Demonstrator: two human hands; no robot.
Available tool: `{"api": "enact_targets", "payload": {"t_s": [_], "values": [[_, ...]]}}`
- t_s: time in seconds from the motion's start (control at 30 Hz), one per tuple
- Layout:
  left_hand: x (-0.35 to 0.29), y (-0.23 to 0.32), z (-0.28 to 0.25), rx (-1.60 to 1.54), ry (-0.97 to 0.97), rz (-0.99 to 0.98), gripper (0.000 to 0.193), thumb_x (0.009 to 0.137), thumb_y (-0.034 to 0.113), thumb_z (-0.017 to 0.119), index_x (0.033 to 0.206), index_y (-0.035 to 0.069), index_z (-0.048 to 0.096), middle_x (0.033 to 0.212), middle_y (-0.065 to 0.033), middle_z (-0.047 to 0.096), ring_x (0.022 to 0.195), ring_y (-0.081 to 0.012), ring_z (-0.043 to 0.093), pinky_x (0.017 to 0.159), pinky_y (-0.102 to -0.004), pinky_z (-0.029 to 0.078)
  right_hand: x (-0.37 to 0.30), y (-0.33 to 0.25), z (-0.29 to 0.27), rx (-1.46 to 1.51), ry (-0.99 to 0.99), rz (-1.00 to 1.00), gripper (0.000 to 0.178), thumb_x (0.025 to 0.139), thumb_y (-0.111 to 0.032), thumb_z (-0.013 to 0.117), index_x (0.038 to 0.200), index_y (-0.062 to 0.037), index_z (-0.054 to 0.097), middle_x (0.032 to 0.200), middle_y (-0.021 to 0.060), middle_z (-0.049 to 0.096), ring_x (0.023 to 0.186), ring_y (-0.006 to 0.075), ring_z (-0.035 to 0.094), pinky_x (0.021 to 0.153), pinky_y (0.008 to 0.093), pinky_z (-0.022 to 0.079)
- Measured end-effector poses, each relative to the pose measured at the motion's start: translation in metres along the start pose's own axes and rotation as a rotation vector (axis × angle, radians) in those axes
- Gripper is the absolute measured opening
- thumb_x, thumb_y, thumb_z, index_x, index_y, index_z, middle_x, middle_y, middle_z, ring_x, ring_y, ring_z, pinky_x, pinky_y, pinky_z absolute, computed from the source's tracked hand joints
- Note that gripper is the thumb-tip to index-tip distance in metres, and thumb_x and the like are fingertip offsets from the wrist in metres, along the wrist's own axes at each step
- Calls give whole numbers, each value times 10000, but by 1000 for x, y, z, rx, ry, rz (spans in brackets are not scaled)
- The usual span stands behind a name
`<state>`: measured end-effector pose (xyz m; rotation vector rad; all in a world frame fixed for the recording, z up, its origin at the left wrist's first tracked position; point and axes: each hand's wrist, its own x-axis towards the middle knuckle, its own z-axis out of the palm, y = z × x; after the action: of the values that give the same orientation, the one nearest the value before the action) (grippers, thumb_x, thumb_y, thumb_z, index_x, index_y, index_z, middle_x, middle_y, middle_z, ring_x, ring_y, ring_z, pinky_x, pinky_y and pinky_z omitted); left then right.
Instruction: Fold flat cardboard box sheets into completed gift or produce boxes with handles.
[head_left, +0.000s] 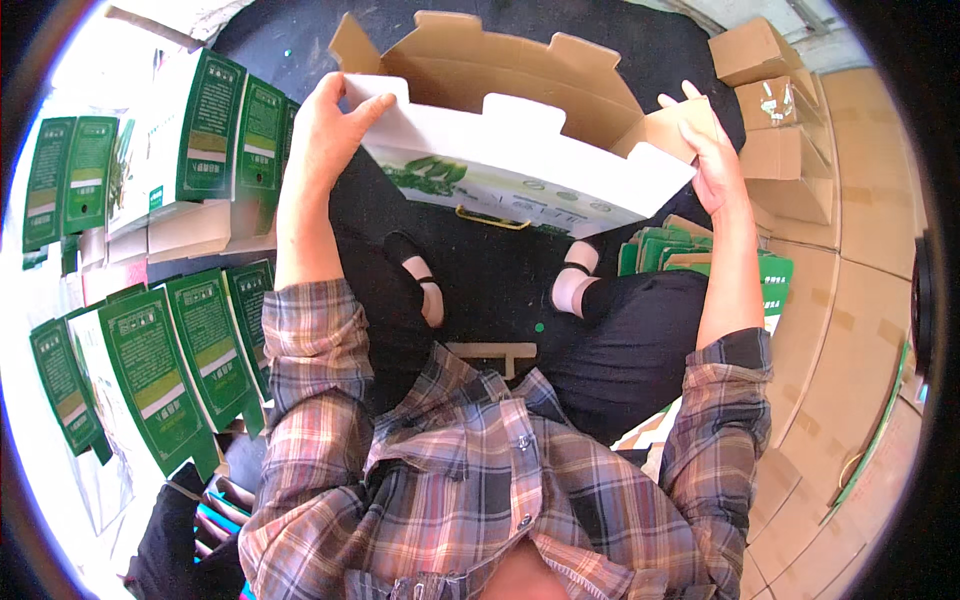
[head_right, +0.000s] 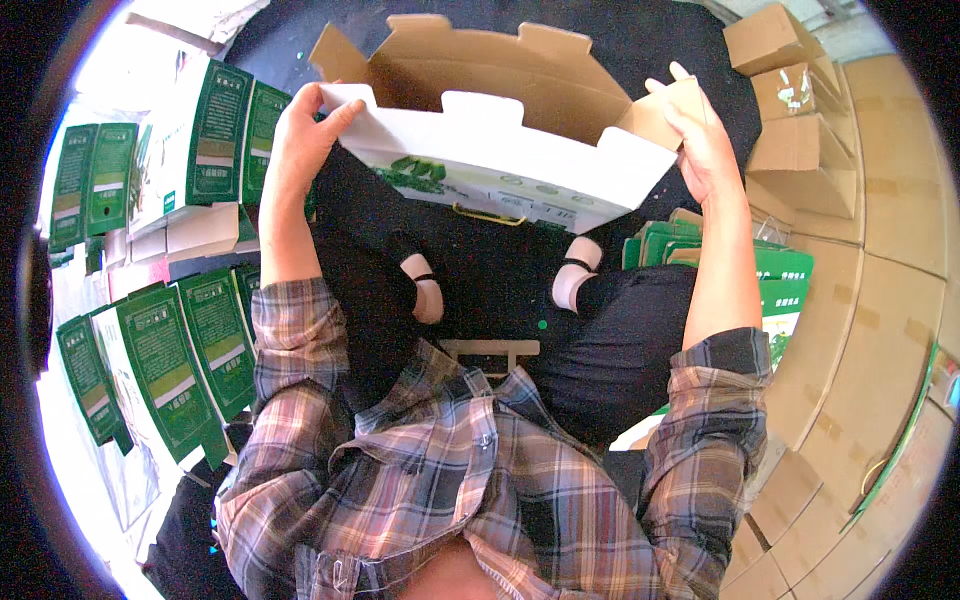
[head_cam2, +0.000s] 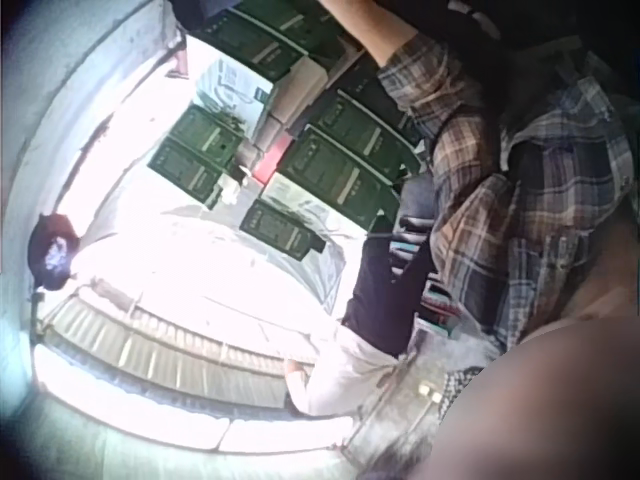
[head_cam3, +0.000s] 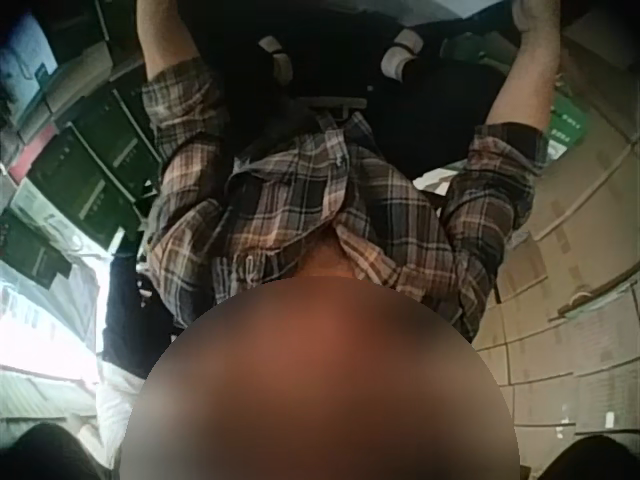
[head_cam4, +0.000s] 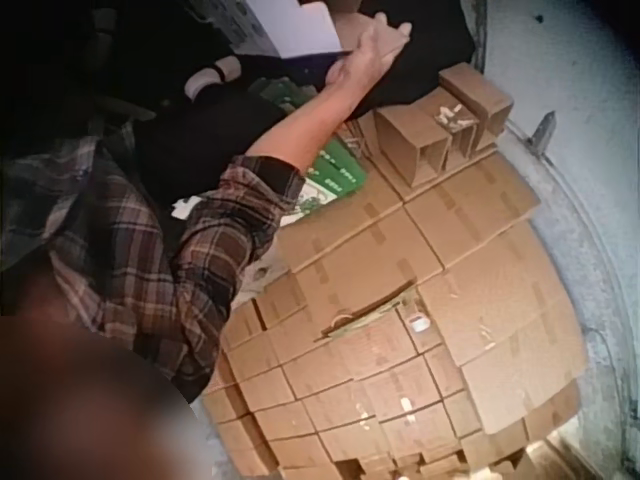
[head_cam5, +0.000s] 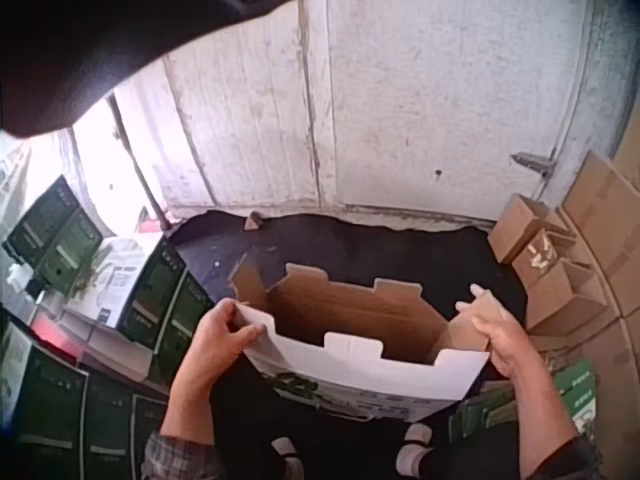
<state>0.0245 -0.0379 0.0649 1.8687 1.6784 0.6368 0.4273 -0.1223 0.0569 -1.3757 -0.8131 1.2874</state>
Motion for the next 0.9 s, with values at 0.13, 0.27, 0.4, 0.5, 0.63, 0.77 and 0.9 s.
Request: {"api": "enact_targets", "payload": {"t_s": [0.13, 0.27, 0.4, 0.5, 0.63, 0.77, 0.9], "values": [[0, -11, 11, 94, 195, 104, 571, 696, 255, 772, 1121, -25, 512, 1065, -193, 623, 991, -305, 612, 882, -367, 467, 0, -1, 0, 72, -87, -44, 587, 886, -51, 477, 1428, -105, 259, 1386, 146, 415, 1233, 233, 452, 1014, 362, 383], [-8, 5, 28, 484, 170, 145, 636, 623, 182, 786, 1194, 107, 516, 1194, -114, 538, 1099, -333, 502, 882, -420, 460, -3, -8, 8, -46, -55, -54, 602, 868, -54, 488, 1425, -90, 263, 1401, 146, 395, 1230, 222, 454, 1020, 344, 374], [-12, 16, 38, 609, 170, 202, 521, 669, 131, 733, 1160, 105, 562, 1200, -87, 540, 1100, -305, 499, 837, -404, 480, 7, 7, 1, -279, 14, -189, 555, 858, -82, 543, 1382, -73, 361, 1354, 114, 454, 1197, 179, 469, 1004, 295, 370], [-10, 17, 45, 634, 224, 438, 414, 739, 97, 647, 1146, 113, 577, 1186, -77, 547, 1079, -300, 502, 800, -381, 494, 5, 5, 8, -387, 112, -228, 543, 846, -90, 609, 1352, -68, 411, 1294, 111, 502, 1175, 156, 475, 1004, 273, 352], [-19, 30, 45, 646, 203, 487, 399, 771, 64, 571, 1165, 131, 576, 1164, -62, 553, 1027, -310, 509, 764, -366, 499, -6, 2, 24, -456, 130, -346, 470, 833, -66, 605, 1286, -69, 481, 1117, 93, 583, 973, 153, 559, 842, 281, 466], [-19, 31, 45, 652, 177, 489, 470, 762, 30, 552, 1216, 152, 542, 1192, -59, 532, 1026, -319, 503, 770, -366, 498, -12, 2, 28, -825, 3, -546, 431, 733, -57, 664, 1154, -125, 601, 1194, 121, 542, 1120, 291, 506, 978, 361, 400], [-23, 38, 46, 657, 90, 437, 632, 682, -29, 605, 1272, 166, 492, 1251, -56, 490, 1074, -344, 472, 857, -387, 468, -22, 3, 51, -1094, -83, -402, 448, 760, -191, 688, 1197, -193, 591, 1335, 136, 421, 1192, 334, 412, 1023, 414, 362]]}}
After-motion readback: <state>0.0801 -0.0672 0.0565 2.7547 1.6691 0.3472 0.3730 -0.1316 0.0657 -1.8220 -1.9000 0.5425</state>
